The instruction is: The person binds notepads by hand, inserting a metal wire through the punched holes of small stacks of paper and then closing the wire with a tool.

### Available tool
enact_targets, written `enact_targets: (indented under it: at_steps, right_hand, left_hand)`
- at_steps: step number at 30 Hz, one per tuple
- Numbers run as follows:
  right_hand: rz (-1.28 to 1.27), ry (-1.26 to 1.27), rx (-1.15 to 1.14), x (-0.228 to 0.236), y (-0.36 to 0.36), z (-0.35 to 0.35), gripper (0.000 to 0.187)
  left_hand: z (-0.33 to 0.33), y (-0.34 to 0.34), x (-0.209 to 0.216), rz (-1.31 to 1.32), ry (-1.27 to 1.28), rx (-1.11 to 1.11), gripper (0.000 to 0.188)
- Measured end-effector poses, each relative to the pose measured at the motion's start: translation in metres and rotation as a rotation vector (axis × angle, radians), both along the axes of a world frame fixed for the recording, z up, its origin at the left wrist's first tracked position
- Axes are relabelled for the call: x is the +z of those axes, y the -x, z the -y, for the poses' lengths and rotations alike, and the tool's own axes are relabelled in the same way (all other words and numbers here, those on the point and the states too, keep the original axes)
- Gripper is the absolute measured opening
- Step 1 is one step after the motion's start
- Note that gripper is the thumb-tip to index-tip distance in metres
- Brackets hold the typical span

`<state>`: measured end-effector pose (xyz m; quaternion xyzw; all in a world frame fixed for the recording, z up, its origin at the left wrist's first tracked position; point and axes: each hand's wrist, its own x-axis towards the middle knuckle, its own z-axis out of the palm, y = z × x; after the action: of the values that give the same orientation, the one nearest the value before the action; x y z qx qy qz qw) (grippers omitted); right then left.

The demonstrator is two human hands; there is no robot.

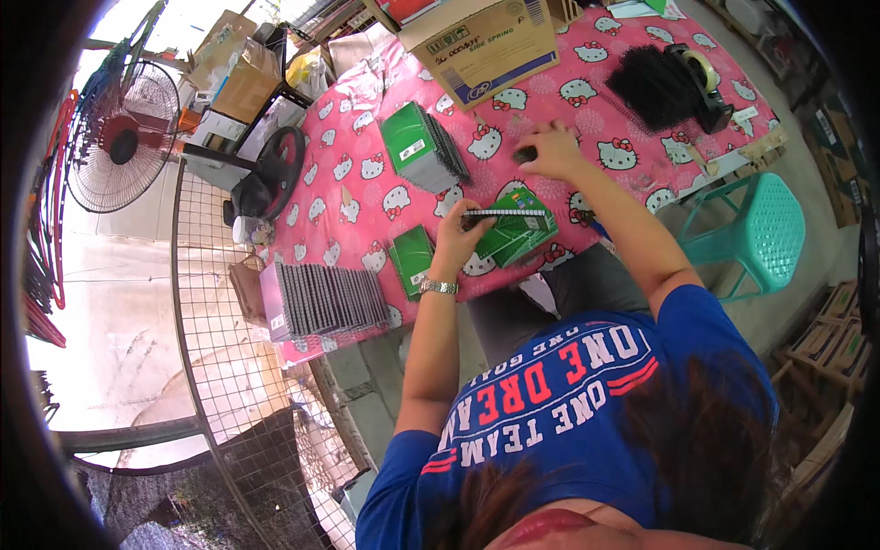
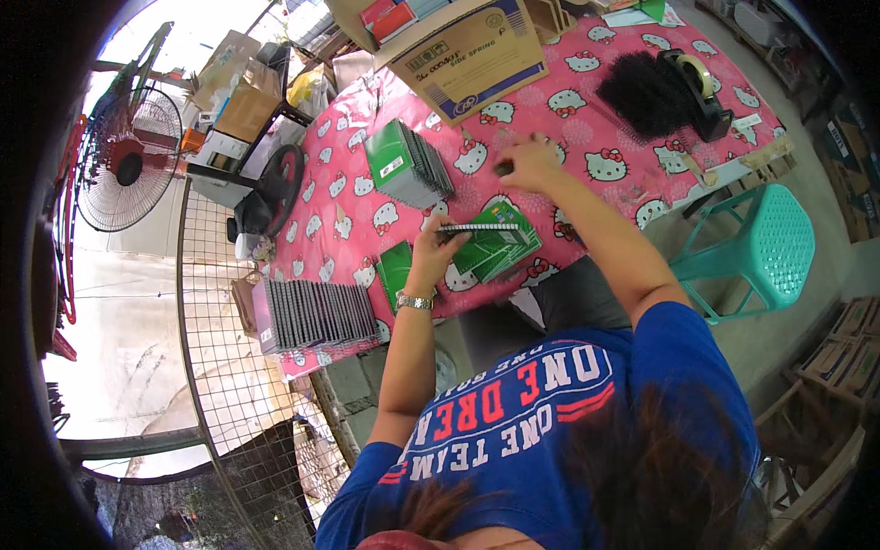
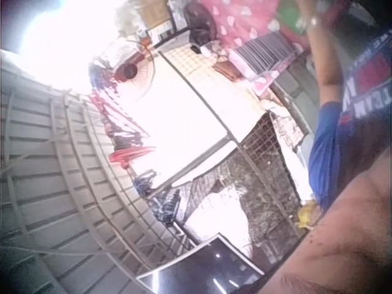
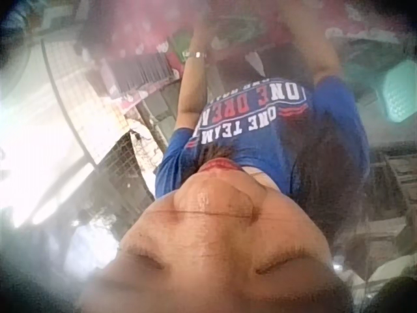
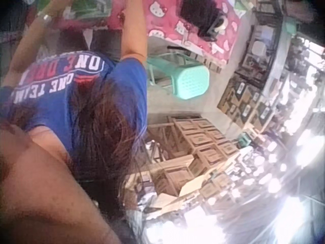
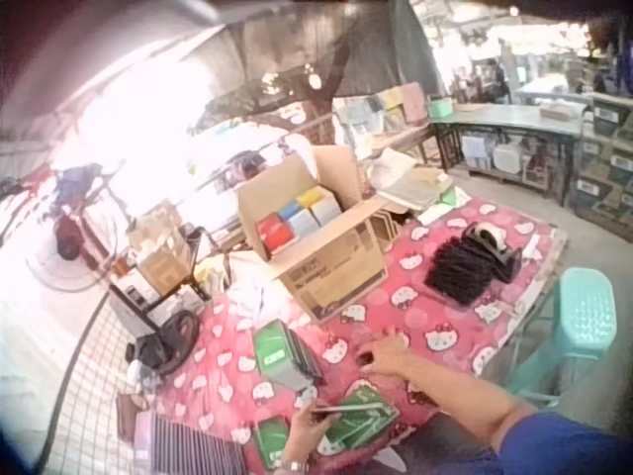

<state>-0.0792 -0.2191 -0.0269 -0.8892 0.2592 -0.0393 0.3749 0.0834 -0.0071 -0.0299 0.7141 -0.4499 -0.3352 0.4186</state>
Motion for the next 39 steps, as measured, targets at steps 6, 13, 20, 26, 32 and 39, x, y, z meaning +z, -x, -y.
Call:
enact_targets:
  at_steps: [6, 13, 20, 26, 32, 39]
  right_hand:
    - [0.360, 0.412, -0.279, -0.070, 0.074, -0.020, 0.068]
    - [-0.050, 0.527, -0.231, -0.075, 0.150, -0.111, 0.061]
    - [0.554, 0.183, -0.126, -0.001, 0.073, -0.139, 0.047]
    - [0.578, 0.357, 0.007, 0.018, 0.030, -0.142, 0.044]
    - [0.489, 0.481, 0.058, 0.015, 0.017, -0.146, 0.041]
    - [0.468, -0.735, -0.039, -0.006, 0.022, -0.144, 0.041]
  left_hand:
    - [-0.013, 0.013, -0.012, -0.075, 0.299, 0.207, 0.019]
    - [-0.016, 0.036, -0.015, 0.039, 0.303, 0.317, 0.019]
    - [-0.026, 0.018, -0.030, -0.029, 0.239, 0.307, 0.019]
    - [-0.024, 0.034, -0.023, -0.063, 0.414, 0.303, 0.013]
    - [-0.033, 0.028, -0.033, -0.126, 0.387, 0.293, 0.016]
    - [-0.057, 0.038, -0.020, 0.060, 0.351, 0.334, 0.011]
